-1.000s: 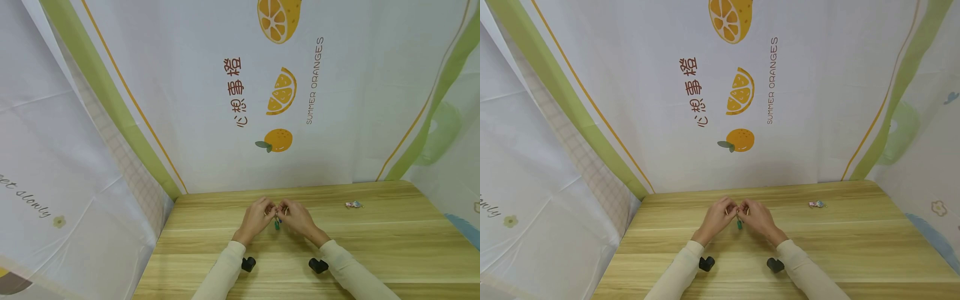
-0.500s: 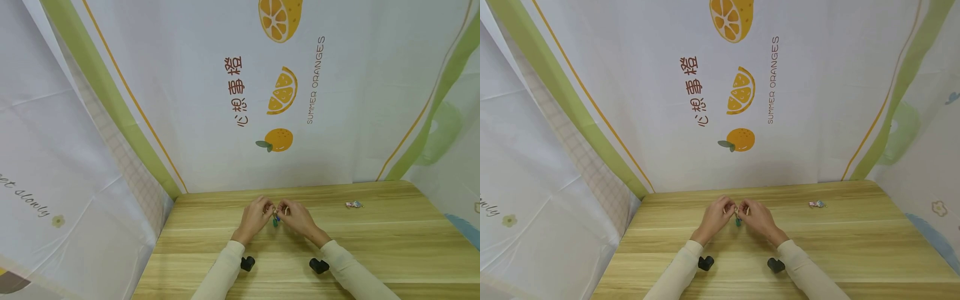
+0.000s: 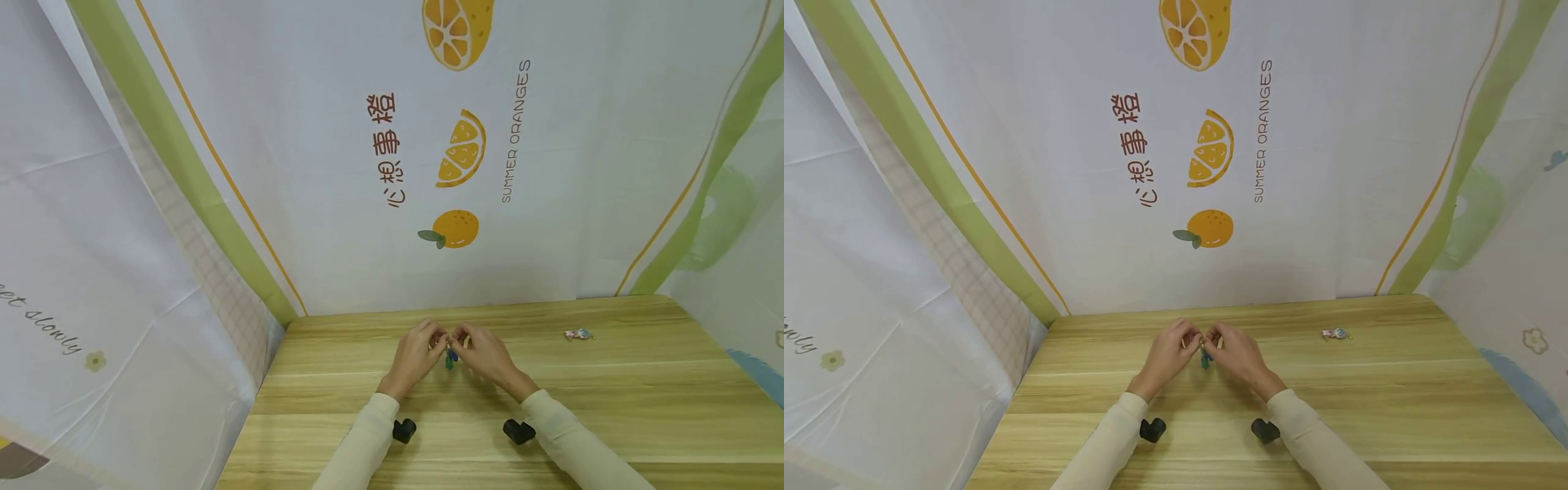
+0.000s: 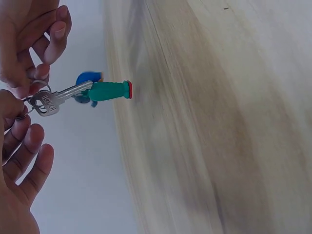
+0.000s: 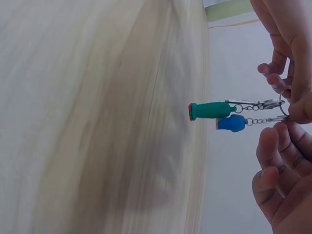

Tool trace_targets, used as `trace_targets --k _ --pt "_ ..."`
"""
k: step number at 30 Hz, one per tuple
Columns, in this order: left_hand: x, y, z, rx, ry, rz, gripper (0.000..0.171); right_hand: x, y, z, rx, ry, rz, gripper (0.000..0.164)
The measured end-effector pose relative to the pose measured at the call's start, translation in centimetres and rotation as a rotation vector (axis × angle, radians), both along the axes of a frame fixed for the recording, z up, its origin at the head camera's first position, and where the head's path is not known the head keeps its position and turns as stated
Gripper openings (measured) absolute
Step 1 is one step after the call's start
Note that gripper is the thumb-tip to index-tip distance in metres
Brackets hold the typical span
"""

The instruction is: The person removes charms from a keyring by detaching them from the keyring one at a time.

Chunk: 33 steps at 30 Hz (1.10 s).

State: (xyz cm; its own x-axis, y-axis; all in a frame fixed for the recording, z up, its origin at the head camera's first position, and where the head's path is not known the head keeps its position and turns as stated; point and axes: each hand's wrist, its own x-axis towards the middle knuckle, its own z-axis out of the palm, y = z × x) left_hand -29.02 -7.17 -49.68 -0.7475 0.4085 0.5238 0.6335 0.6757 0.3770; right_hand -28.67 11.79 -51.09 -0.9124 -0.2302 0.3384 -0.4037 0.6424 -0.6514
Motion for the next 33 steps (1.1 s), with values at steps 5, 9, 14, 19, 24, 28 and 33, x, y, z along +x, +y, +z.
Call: trace_targets --k 5,9,14,19,24,28,33 --pt "0.08 0.11 0.01 0.01 -0.015 -0.009 0.009 -0.01 -0.06 -0.04 -0.009 0.012 0.009 0.006" --pt "0.04 0.18 -0.11 0.003 -0.008 -0.012 0.008 0.0 0.06 -0.16 -0.014 0.022 0.024 0.008" --pt "0.03 0.17 -0.08 -0.007 -0.003 -0.008 0.007 0.03 0.15 -0.18 -0.022 0.032 0.033 0.011" --pt "-0.03 0.12 -0.02 -0.012 0.006 0.002 0.006 0.16 0.22 0.0 -0.028 0.052 0.041 0.011" --pt "-0.02 0.04 0.05 -0.004 0.006 0.004 0.006 0.24 0.24 0.06 -0.025 0.075 0.045 0.012" --pt "0.0 -0.01 0.05 0.004 -0.007 0.014 0.006 0.25 0.28 0.03 -0.022 0.079 0.043 0.01" --pt "0.03 -0.04 0.1 0.018 -0.019 0.016 0.006 0.29 0.35 0.2 -0.006 0.059 0.034 0.007"
